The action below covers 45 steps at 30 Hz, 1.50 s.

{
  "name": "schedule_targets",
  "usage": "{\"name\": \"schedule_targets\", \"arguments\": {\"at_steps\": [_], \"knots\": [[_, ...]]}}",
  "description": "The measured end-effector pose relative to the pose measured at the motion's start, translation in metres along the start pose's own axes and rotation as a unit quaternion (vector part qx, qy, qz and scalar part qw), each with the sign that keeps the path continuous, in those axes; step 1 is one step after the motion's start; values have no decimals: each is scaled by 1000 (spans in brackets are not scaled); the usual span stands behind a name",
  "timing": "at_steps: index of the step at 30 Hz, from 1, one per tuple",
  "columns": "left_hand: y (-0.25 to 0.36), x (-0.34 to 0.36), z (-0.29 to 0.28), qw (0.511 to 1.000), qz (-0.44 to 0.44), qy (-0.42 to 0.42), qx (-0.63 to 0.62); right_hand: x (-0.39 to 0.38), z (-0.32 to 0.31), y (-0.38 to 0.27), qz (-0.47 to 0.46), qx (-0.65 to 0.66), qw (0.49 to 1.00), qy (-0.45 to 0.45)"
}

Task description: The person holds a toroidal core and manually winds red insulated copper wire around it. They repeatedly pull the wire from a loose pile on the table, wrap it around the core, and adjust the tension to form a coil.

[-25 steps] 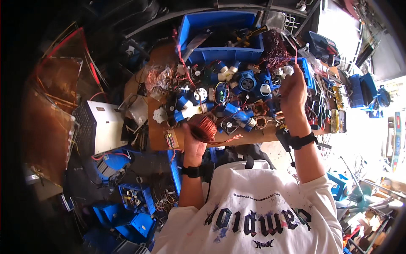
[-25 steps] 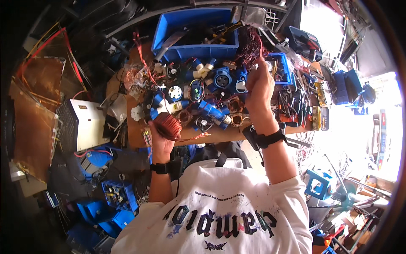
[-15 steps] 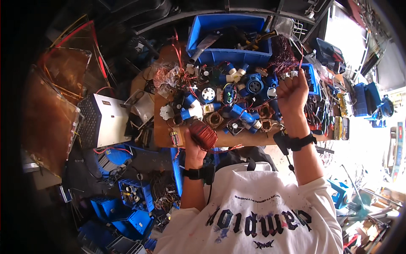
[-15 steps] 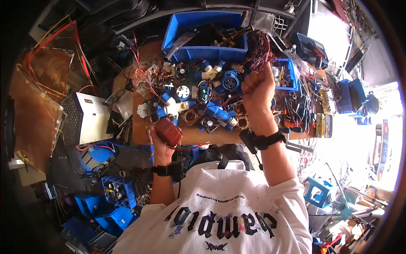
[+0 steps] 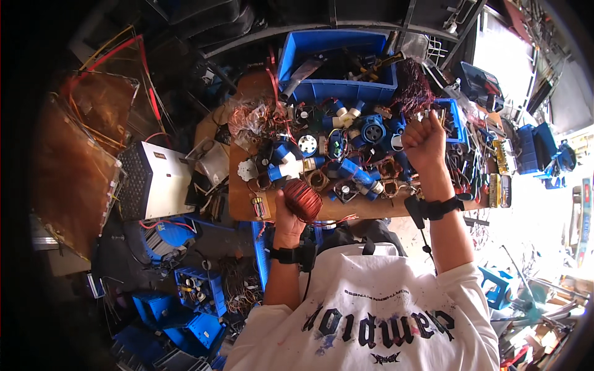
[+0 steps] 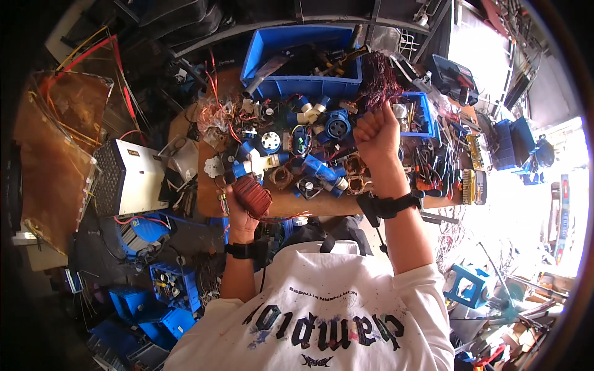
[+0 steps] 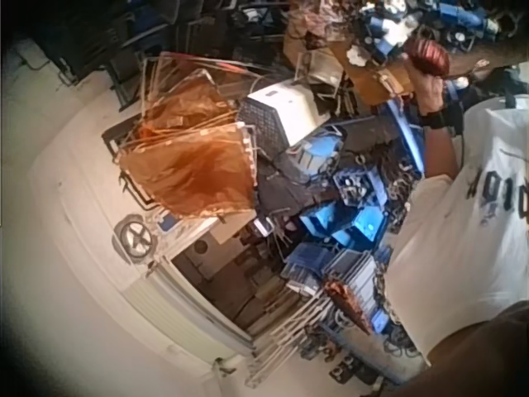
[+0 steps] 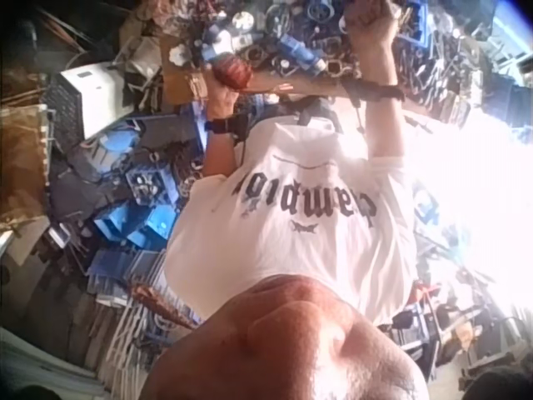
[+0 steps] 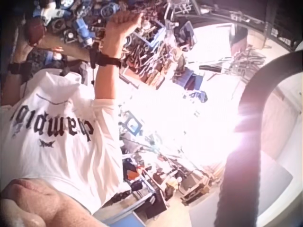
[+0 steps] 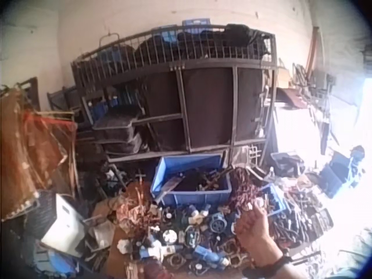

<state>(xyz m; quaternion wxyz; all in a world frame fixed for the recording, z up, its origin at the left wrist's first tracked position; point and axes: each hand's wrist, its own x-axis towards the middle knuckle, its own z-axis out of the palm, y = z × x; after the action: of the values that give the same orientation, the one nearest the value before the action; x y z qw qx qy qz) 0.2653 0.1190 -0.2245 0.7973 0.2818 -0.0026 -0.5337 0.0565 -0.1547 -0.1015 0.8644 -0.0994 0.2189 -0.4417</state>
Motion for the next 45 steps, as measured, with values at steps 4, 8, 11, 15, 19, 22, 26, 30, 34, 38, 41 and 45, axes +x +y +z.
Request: {"name": "schedule_targets", "arguments": {"at_steps": [4, 8, 11, 15, 19, 22, 26, 30, 34, 38, 41, 45], "knots": [[5, 2, 9, 999, 21, 27, -29, -4, -14, -14, 24, -101, 993, 59], [15, 2, -4, 997, 51, 44, 25, -13, -4, -28, 21, -162, 979, 125], [17, 0, -16, 995, 71, -3, 63, -16, -14, -40, 44, -178, 978, 103], [16, -2, -10, 995, 48, -56, 65, -18, -11, -41, 1, -147, 981, 126], [3, -5, 10, 993, 65, 77, 65, -21, -2, -40, -55, -119, 983, 132], [5, -8, 6, 995, 47, 4, 90, -23, -2, -45, -47, -65, 993, 90], [12, -5, 13, 995, 10, -83, 54, -22, -4, -47, -38, -8, 998, 47], [12, -6, 17, 991, -2, -129, 43, -18, -9, -48, -33, 73, 997, -10], [12, -3, 21, 987, -12, -161, 20, -15, -12, -47, -36, 118, 992, -19], [11, -2, 21, 997, 22, -66, 32, -9, -15, -44, -13, 106, 994, -7], [12, 3, 20, 998, 30, -37, 27, -2, -34, -45, 4, 34, 999, 6], [15, 8, 27, 999, 25, -47, 3, -1, -37, -41, -36, -166, 980, 99]]}}
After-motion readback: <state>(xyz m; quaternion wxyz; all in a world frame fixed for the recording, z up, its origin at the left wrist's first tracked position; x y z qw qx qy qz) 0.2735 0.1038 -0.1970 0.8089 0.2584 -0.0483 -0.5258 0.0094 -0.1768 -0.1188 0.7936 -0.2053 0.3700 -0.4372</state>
